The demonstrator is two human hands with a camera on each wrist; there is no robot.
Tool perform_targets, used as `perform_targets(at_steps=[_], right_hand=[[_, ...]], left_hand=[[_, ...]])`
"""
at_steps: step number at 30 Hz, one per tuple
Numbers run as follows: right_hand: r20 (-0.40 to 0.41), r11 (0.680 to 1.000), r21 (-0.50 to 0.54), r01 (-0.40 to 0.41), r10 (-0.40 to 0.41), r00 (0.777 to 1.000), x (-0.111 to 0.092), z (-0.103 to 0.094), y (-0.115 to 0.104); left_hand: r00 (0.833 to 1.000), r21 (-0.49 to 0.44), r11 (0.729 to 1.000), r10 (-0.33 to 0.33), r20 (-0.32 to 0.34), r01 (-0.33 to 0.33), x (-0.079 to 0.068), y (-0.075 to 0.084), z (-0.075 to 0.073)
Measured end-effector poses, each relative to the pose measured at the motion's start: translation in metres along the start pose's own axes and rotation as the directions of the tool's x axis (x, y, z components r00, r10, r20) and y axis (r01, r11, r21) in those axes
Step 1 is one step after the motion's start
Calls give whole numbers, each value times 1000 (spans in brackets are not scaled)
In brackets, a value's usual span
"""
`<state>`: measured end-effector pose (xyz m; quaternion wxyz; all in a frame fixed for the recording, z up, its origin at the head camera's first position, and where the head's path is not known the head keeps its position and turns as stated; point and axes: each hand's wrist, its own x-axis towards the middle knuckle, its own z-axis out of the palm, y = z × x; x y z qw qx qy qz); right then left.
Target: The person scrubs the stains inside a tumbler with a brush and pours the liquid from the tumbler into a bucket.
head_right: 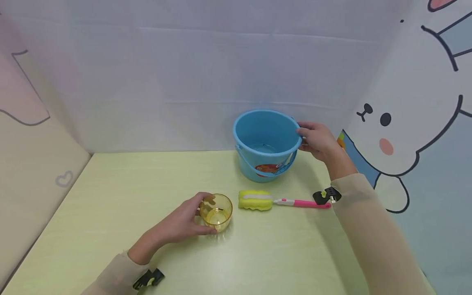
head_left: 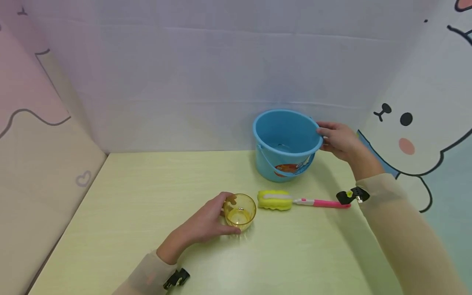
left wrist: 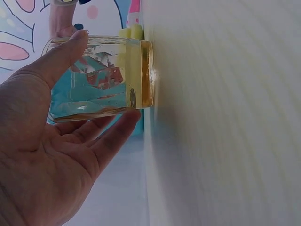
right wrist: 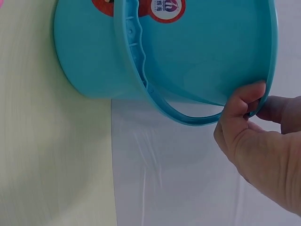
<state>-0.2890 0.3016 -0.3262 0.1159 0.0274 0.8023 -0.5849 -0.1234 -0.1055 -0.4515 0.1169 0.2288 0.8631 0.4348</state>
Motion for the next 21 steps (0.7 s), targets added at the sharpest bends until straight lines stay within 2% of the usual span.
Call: perform_targets(at_steps=[12, 21], right_hand=[[-9, 1000, 9, 4, -4, 1000, 0, 5, -2], [-12, 1000, 0, 5, -5, 1000, 0, 8, -3]], left_hand=[[998, 20, 999, 44, -55, -43, 1, 3, -15], [983, 113, 985, 143, -117, -130, 4, 4, -33]])
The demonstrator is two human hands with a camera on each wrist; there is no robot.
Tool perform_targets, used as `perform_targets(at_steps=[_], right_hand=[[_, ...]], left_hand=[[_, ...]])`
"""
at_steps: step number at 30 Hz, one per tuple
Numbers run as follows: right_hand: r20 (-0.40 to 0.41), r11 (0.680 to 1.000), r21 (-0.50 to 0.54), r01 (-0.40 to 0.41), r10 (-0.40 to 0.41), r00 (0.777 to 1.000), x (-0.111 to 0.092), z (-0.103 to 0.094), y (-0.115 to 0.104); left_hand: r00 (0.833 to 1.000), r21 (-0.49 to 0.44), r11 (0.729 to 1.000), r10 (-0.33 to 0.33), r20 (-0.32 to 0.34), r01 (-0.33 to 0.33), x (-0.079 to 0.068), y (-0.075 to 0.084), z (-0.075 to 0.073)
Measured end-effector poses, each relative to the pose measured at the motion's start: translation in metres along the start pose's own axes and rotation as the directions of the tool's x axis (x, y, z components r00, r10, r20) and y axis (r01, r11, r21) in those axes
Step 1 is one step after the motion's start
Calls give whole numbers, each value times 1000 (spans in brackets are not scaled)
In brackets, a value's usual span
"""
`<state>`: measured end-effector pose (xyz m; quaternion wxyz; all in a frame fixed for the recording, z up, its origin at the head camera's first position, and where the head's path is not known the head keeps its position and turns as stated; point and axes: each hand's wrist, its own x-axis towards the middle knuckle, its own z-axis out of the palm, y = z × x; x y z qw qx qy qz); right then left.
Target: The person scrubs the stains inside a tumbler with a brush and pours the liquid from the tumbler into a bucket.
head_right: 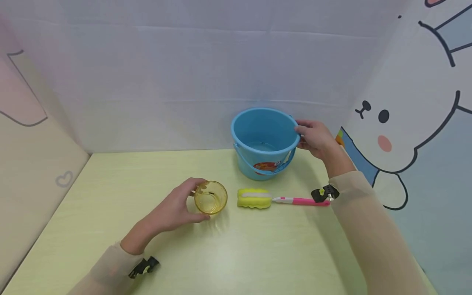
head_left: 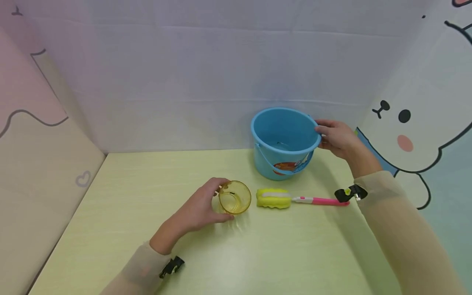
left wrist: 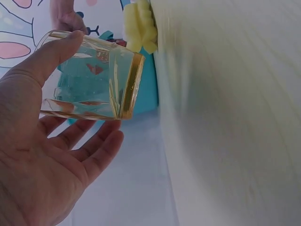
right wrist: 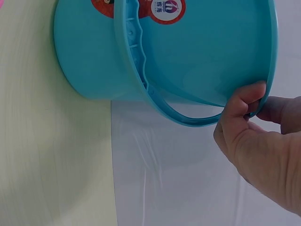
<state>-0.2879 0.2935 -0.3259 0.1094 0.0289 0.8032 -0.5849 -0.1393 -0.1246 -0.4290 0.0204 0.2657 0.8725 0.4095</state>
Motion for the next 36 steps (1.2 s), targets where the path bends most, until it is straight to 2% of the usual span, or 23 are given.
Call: perform_targets(at_steps=[11, 22, 36], right_hand=[[-5, 999, 33, 12, -12, 1000, 2, 5, 0], [-10, 1000, 25, 13, -13, 1000, 1, 5, 2], [-11, 999, 48, 8, -8, 1000, 1, 6, 4]], left_hand=[[996, 125, 991, 60, -68, -51, 7, -3, -24], [991, 205, 976, 95, -89, -76, 17, -6, -49], [990, 244, 967, 94, -105, -66, 38, -3, -74]])
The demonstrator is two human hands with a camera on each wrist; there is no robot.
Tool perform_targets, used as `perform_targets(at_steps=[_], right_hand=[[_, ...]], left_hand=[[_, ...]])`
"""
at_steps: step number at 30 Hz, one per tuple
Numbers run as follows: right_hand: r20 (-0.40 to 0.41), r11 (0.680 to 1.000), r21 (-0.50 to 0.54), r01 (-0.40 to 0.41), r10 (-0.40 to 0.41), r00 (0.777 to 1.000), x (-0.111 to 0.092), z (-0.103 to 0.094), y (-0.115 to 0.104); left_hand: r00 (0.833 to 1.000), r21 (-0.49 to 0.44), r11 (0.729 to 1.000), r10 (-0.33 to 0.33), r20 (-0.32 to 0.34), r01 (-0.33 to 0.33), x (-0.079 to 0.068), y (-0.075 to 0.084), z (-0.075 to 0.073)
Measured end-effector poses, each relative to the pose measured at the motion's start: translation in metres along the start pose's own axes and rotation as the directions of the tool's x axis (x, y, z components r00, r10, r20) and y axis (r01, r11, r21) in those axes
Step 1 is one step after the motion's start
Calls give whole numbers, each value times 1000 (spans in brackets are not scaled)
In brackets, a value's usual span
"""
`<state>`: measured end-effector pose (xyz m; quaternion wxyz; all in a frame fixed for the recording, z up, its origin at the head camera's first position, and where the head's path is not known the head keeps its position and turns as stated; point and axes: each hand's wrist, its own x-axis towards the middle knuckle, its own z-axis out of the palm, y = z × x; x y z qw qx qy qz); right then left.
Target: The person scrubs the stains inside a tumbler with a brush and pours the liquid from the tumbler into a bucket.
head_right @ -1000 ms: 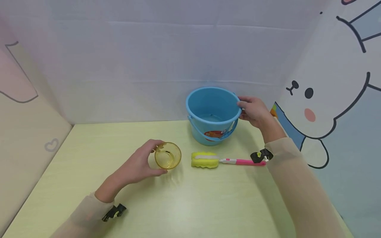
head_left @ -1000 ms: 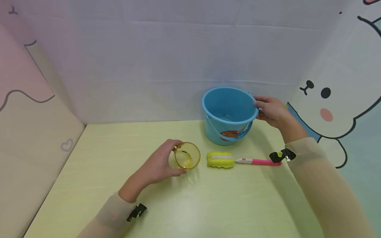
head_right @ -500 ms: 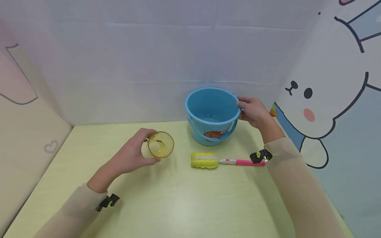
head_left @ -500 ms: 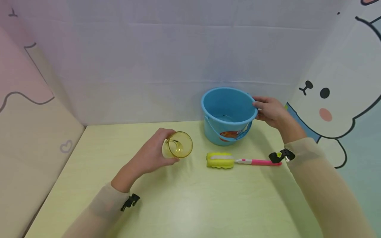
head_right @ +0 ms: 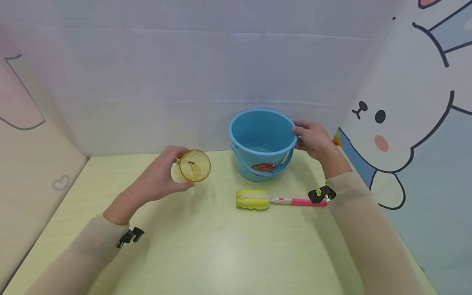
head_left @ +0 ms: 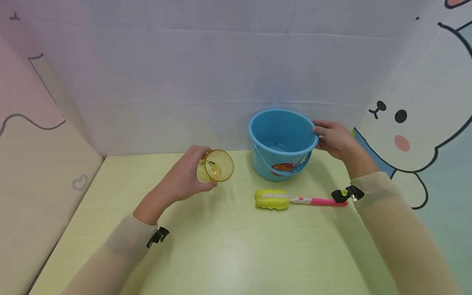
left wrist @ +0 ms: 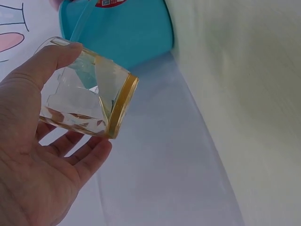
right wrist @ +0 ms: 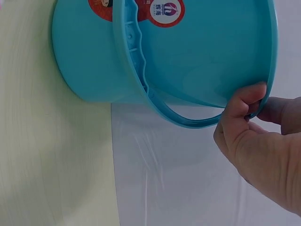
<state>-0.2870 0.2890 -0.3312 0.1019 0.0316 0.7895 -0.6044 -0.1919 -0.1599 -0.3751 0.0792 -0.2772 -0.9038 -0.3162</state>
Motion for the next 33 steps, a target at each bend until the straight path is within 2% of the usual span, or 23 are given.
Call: perform_targets(at_steps=[18, 33], right_hand=[[-17, 1000, 13, -4, 4, 1000, -2, 3, 1], [-28, 1000, 2, 5, -5, 1000, -2, 6, 0]], left_hand=[[1000, 94, 995, 14, -4, -13, 34, 1, -24], [1000, 124, 992, 12, 14, -14, 65, 6, -37]])
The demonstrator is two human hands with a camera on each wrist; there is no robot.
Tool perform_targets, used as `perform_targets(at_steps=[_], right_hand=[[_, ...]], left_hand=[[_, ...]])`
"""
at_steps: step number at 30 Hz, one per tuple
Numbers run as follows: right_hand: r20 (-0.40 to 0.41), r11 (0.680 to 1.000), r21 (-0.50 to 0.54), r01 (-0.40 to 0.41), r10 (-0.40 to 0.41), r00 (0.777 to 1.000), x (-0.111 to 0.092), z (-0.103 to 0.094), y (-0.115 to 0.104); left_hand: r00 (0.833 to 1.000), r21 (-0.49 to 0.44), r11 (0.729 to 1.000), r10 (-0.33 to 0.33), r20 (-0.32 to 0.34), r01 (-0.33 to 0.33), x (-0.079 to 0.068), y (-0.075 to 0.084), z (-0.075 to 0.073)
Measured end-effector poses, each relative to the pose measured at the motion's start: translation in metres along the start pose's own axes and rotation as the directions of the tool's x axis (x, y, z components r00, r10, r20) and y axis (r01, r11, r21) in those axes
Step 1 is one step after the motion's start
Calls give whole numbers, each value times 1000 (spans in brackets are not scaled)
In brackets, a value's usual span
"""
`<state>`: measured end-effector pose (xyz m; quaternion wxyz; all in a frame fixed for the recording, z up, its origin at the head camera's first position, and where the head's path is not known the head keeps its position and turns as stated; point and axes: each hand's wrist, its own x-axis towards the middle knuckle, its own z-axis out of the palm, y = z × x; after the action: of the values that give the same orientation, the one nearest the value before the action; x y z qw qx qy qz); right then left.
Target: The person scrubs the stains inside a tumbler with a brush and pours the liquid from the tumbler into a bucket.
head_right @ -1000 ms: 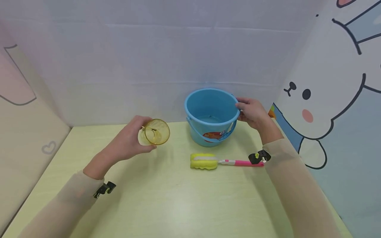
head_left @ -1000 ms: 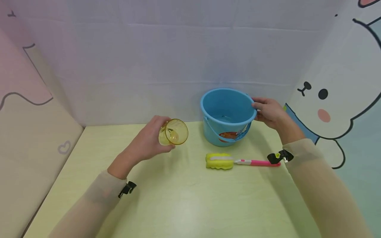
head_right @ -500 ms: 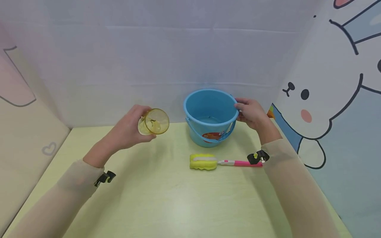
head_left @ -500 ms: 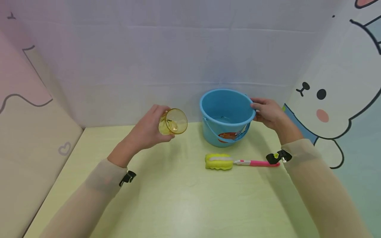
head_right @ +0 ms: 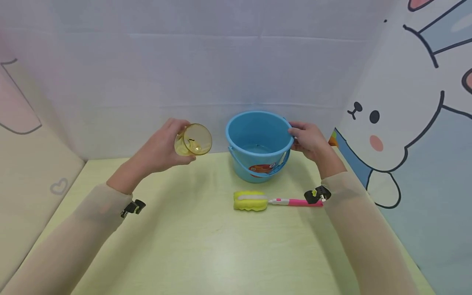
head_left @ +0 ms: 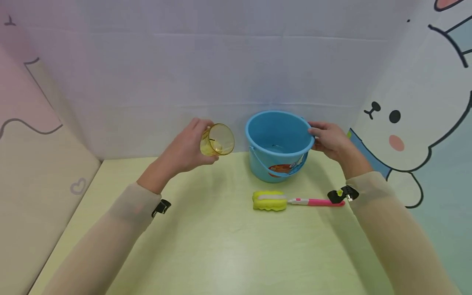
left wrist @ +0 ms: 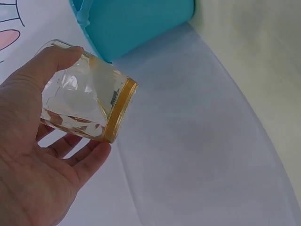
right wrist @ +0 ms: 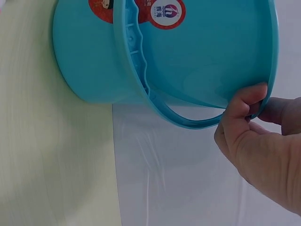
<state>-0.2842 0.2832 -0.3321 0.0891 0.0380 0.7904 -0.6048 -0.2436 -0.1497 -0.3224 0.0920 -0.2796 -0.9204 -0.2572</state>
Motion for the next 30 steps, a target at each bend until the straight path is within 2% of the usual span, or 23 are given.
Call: perform_targets(at_steps=[30], right_hand=[[0, 1000, 17, -11, 11, 1000, 1, 4, -2]], left_hand=[[998, 82, 997, 5, 57, -10, 62, 14, -15]])
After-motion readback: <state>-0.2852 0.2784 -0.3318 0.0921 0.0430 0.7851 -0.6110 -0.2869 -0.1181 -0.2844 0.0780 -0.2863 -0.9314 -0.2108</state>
